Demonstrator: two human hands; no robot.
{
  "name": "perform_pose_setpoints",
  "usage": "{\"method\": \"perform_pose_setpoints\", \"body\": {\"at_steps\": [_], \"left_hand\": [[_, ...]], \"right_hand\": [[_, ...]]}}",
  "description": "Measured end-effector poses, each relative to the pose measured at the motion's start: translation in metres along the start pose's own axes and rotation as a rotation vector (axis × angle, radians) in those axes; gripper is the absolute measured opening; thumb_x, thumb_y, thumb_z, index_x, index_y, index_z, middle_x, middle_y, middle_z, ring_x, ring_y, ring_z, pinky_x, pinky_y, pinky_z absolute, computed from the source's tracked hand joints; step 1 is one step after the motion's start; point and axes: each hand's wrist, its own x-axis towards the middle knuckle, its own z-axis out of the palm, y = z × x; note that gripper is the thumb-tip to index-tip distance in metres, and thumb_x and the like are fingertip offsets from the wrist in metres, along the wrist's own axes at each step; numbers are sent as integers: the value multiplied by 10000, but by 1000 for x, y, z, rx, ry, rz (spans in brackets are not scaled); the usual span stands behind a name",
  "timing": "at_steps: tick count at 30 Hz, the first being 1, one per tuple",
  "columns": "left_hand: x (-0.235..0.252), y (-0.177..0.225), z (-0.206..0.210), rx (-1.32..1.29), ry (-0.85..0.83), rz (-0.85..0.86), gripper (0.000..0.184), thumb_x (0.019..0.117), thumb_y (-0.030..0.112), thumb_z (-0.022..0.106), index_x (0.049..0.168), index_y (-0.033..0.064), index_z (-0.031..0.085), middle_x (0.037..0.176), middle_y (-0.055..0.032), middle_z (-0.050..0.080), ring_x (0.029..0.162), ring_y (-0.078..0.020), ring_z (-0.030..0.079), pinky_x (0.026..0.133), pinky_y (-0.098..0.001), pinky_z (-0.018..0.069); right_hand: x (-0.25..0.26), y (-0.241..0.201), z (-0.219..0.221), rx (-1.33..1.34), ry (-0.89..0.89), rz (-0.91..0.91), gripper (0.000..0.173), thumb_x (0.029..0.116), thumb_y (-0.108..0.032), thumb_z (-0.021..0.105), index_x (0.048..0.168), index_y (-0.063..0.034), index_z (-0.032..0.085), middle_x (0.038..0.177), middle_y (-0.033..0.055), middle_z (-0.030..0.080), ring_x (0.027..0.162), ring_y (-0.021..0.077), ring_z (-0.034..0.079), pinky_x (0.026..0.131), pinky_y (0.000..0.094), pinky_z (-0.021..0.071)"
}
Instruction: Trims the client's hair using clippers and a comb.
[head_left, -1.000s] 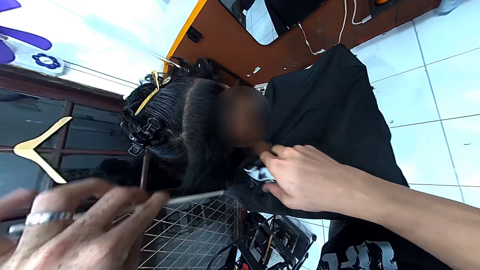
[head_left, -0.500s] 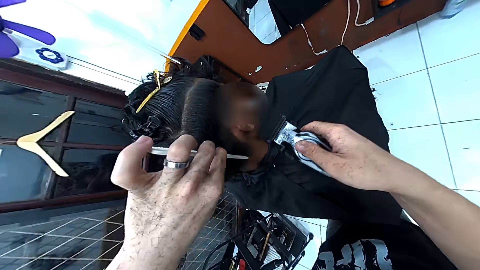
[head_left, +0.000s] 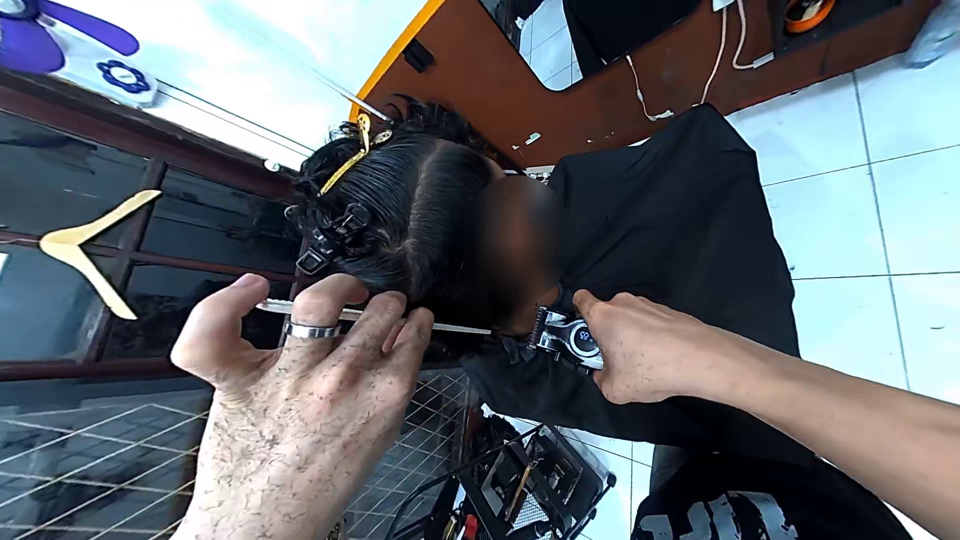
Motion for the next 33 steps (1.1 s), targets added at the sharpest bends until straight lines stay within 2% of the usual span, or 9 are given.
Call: {"method": "perform_pose_setpoints", "body": {"at_steps": [5, 9, 12, 15, 19, 22, 26, 30, 33], "left_hand": [[-6, -5, 11, -81, 7, -31, 391, 991, -85, 460, 1132, 106, 771, 1077, -151, 728, 1145, -421, 613, 1075, -687, 276], [-10, -8, 14, -87, 21, -24, 387, 978, -94, 478, 1135, 106, 769, 1094, -155, 726, 1155, -426, 612, 1084, -690, 276], [-11, -10, 15, -83, 45, -19, 394, 968, -101, 476, 1127, 103, 772, 1087, -150, 732, 1155, -419, 614, 1084, -679, 275], [-11, -14, 16, -82, 41, -3, 393, 966, -102, 472, 1141, 97, 763, 1109, -151, 726, 1178, -429, 599, 1090, -686, 263], [-10, -18, 20, -89, 43, 22, 382, 980, -82, 465, 1134, 90, 770, 1107, -166, 723, 1178, -437, 598, 1087, -700, 262], [-11, -23, 24, -92, 64, 26, 377, 984, -64, 469, 1123, 106, 776, 1096, -152, 728, 1172, -427, 602, 1074, -689, 266], [-11, -26, 26, -85, 56, 27, 372, 991, -54, 481, 1142, 119, 774, 1085, -153, 724, 1164, -433, 604, 1087, -697, 248], [-10, -28, 27, -98, 37, 32, 400, 987, -64, 469, 1159, 132, 772, 1090, -152, 726, 1174, -439, 600, 1094, -707, 233], [-9, -31, 27, -97, 24, 36, 418, 981, -76, 451, 1163, 128, 767, 1082, -152, 728, 1164, -445, 608, 1090, -724, 238]], "right_hand": [[3, 2, 4, 151, -60, -41, 458, 890, -468, 773, 1059, -67, 631, 801, 34, 632, 758, 156, 645, 655, 368, 527], [7, -10, 2, 250, -110, -22, 355, 962, -451, 663, 972, -97, 636, 732, 20, 596, 633, 118, 598, 573, 325, 486], [13, -15, 3, 261, -106, 11, 377, 999, -447, 627, 943, -73, 637, 768, 52, 596, 723, 165, 605, 638, 381, 473], [16, -17, 7, 272, -36, 6, 386, 989, -455, 649, 876, -86, 635, 725, 33, 585, 688, 145, 598, 607, 357, 464], [15, -17, 11, 297, 25, -51, 363, 991, -458, 643, 1034, -98, 630, 792, 19, 616, 745, 123, 632, 653, 335, 508], [16, -17, 10, 298, 9, -23, 368, 988, -449, 654, 940, -85, 643, 743, 31, 599, 696, 142, 610, 615, 354, 482], [17, -14, 14, 314, 34, -109, 350, 987, -429, 657, 1050, -84, 640, 791, 23, 615, 740, 124, 624, 642, 333, 497], [17, -13, 11, 344, 13, -66, 362, 996, -442, 644, 943, -84, 644, 730, 22, 588, 683, 128, 601, 605, 341, 475], [18, -14, 13, 374, 60, -125, 331, 992, -428, 651, 1012, -97, 649, 764, 9, 606, 714, 104, 616, 622, 320, 489]]}}
